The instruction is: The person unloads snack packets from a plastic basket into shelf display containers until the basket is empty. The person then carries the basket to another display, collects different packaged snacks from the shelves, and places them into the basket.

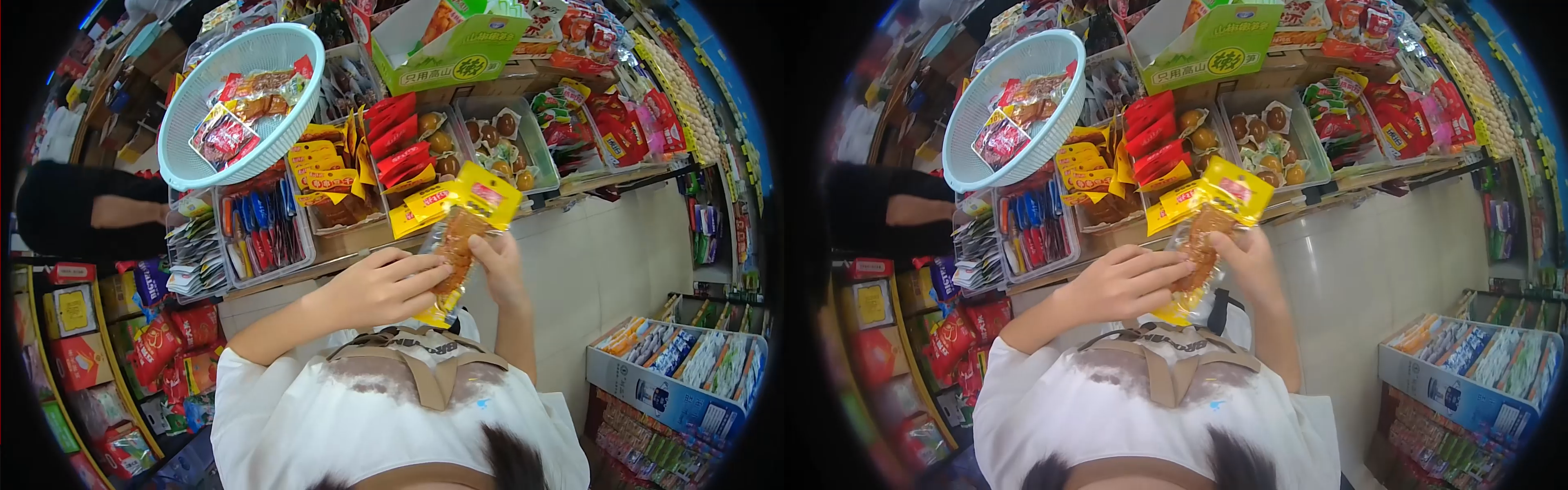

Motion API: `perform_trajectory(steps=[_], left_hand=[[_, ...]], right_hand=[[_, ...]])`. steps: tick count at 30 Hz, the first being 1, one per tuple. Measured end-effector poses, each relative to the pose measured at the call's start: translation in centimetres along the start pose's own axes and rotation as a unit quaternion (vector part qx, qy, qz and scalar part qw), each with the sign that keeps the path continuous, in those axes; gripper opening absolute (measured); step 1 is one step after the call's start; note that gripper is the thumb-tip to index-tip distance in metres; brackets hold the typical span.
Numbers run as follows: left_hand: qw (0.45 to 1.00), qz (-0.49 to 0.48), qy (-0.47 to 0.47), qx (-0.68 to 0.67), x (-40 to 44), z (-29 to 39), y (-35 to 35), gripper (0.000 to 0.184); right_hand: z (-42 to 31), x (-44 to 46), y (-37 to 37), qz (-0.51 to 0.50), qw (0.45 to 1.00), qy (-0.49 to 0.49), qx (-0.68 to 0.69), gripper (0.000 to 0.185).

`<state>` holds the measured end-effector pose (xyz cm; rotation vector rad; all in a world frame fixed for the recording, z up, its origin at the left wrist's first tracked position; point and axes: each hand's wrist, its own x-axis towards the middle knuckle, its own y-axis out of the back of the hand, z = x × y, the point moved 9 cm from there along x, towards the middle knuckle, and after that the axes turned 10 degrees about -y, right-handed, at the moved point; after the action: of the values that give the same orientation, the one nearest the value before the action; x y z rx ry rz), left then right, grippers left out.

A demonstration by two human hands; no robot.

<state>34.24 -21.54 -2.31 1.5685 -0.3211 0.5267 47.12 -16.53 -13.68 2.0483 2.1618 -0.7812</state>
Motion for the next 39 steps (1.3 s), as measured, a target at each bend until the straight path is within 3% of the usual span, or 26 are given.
perform_trajectory(steps=[5,7,11,12,15,17,20,22,26,29,31,34,39], left_hand=[[0.998,-0.027,0.021,-0.058,0.4,-0.1,-0.7,0.010],[0.992,0.020,0.082,-0.095,-0.3,-1.0,-0.6,0.016],[0.984,0.003,0.145,-0.099,-2.7,-2.8,-1.5,0.035],[0.984,0.003,0.146,-0.102,-2.9,-3.1,-1.6,0.035],[0.963,0.004,0.262,-0.067,-4.1,-5.5,-2.0,0.041],[0.963,0.002,0.269,-0.031,-4.0,-6.3,-2.6,0.042],[0.961,-0.009,0.277,0.023,-4.1,-7.9,-3.8,0.043],[0.957,0.044,0.270,0.101,-4.3,-9.3,-3.4,0.032],[0.951,0.058,0.299,0.049,-4.8,-11.3,-3.9,0.022],[0.950,0.060,0.302,0.045,-4.8,-11.7,-4.0,0.020],[0.950,0.058,0.304,0.041,-4.8,-11.8,-4.1,0.020],[0.951,0.062,0.300,0.043,-4.8,-11.8,-4.0,0.020],[0.952,0.045,0.301,0.041,-5.7,-12.6,-4.1,0.021]], right_hand=[[-1.8,-1.5,4.1,0.073,0.991,0.094,0.056,0.038],[-1.9,-2.3,8.1,0.148,0.977,0.123,0.094,0.038],[-3.2,-3.6,10.7,0.182,0.967,0.140,0.112,0.038],[-3.4,-3.8,11.2,0.178,0.966,0.153,0.108,0.038],[-3.7,-4.0,11.4,0.185,0.963,0.164,0.104,0.037],[-3.7,-3.7,11.6,0.193,0.961,0.166,0.106,0.036],[-3.4,-2.6,10.9,0.133,0.973,0.158,0.103,0.034],[-3.4,-2.3,9.9,0.129,0.974,0.158,0.098,0.034],[-3.8,-1.6,7.4,0.119,0.981,0.145,0.052,0.030],[-5.5,-0.7,3.7,0.056,0.983,0.172,-0.044,0.028],[-7.5,-0.8,0.3,-0.033,0.955,0.267,-0.121,0.023],[-8.6,-0.2,-3.0,-0.096,0.910,0.327,-0.237,0.020],[-8.4,2.0,-4.6,-0.099,0.916,0.282,-0.267,0.023]])
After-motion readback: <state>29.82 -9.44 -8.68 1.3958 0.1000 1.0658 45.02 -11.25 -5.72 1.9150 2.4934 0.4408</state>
